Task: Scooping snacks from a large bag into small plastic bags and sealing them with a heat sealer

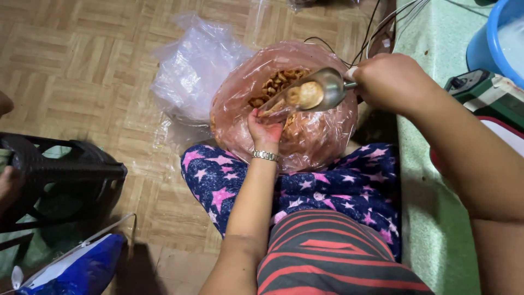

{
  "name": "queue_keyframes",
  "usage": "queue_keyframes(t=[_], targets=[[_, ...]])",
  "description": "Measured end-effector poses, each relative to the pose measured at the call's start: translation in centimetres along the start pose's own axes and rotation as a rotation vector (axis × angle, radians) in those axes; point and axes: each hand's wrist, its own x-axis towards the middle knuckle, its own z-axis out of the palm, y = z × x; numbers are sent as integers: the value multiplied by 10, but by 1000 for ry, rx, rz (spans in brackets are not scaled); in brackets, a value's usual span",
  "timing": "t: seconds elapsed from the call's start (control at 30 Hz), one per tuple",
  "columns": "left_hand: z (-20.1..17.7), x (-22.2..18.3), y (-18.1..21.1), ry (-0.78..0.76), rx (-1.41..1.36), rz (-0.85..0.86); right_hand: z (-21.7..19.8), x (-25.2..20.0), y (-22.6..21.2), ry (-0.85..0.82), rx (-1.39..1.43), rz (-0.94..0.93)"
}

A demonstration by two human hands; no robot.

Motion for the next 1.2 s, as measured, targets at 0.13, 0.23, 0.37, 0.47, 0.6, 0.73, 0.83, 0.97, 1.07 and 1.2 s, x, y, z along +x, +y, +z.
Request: queue_keyframes(t=[0.13,0.23,0.37,0.47,0.6,0.73,0.83,0.97,1.07,1.2], targets=[[10,-11,2,131,-2,11,0,8,4,-182,15,64],[34,-28,7,131,127,111,41,13,22,-100,355,53],[40,-18,15,-48,188,313,95,21,22,-195,733,173],[55,-12,26,-55,278,483,143,24,24,-34,1118,34],[32,32,49,164,98,376,146,15,20,95,1157,40],[55,1,42,146,-38,195,131,1,28,122,1180,32],[55,-14,33,83,14,161,92,-10,25,17,1331,126],[49,-13,21,104,-31,170,77,-23,28,-24,1258,190],[46,-16,11,55,-73,102,71,-28,28,-30,1148,136],[37,-12,4,-231,-150,48,53,-33,23,-123,1017,186]])
